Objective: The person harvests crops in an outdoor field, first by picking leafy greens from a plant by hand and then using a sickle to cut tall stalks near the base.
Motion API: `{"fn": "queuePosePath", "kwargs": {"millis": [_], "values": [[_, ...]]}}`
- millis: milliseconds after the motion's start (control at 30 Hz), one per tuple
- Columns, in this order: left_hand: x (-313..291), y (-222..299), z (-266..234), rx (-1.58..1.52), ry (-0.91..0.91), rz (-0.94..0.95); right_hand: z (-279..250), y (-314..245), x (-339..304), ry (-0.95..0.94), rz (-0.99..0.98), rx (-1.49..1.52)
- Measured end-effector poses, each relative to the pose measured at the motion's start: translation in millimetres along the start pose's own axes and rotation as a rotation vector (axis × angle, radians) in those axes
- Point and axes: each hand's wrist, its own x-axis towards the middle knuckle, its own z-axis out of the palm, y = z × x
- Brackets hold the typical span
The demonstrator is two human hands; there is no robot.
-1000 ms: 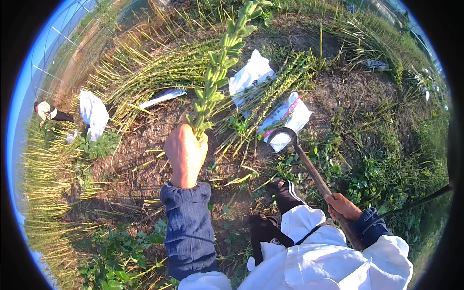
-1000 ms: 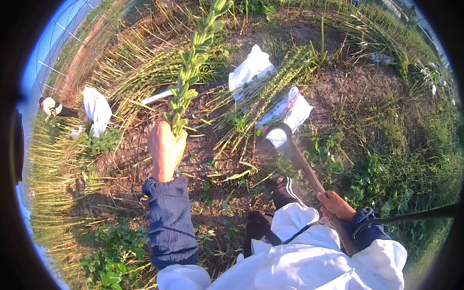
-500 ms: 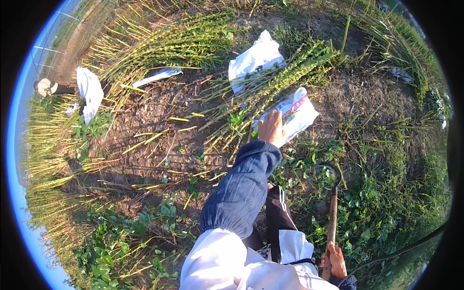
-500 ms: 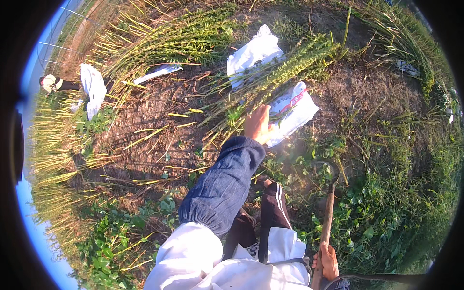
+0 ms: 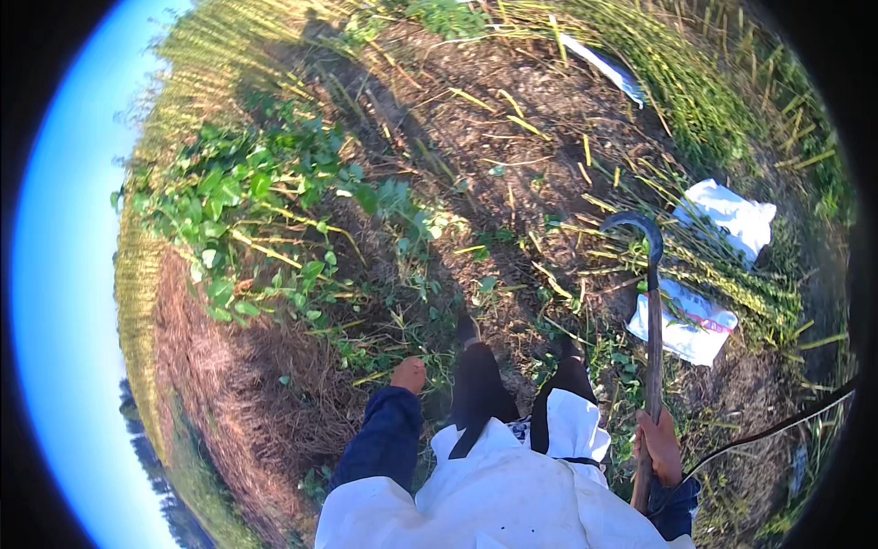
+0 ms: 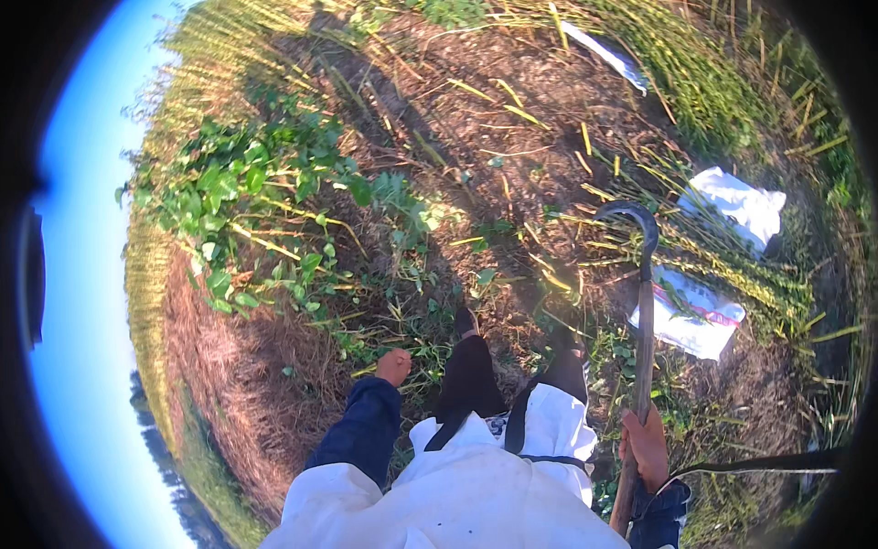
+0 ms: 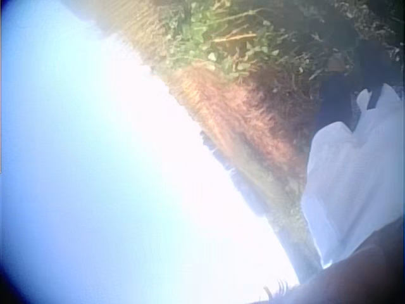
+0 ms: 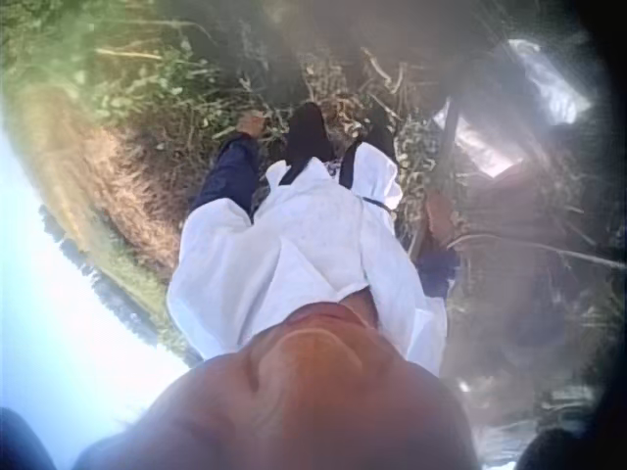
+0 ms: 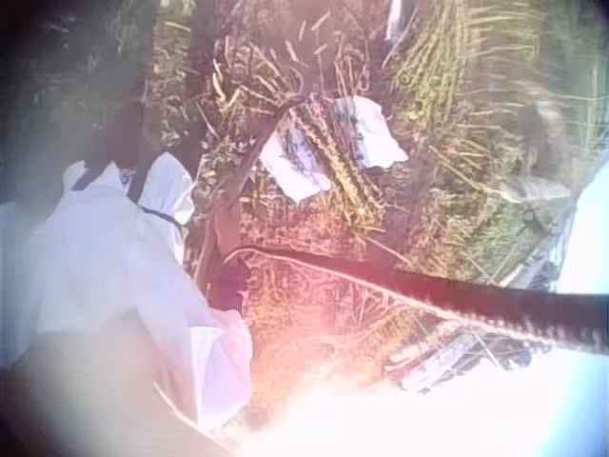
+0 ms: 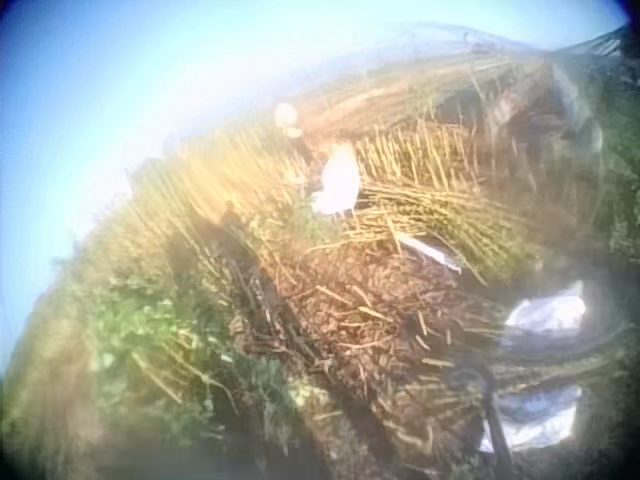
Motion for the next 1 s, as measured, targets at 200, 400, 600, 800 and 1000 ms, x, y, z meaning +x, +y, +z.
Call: {"fn": "queuePosePath", "kwargs": {"millis": [200, 400, 600, 800, 1000], "values": [[-18.8, -95.0, -69.2, -0.687, 0.366, -0.157, 132.6, -64.3, 38.5, -0.255, -0.040, -0.319], [59.3, -169.6, -251.5, -0.763, 0.682, -0.011, 319.8, -87.0, 71.3, -0.527, 0.145, -0.536], [246.1, -253.4, -365.4, -0.454, 0.855, 0.066, 526.3, -93.7, 114.2, -0.570, 0.223, -0.461], [364.6, -325.6, -410.9, -0.839, 0.862, -0.007, 687.8, -74.4, 163.5, -0.610, 0.226, -0.469], [358.5, -301.9, -441.6, -1.116, 0.803, 0.194, 736.1, -63.4, 192.1, -0.665, 0.379, -0.515]]}}
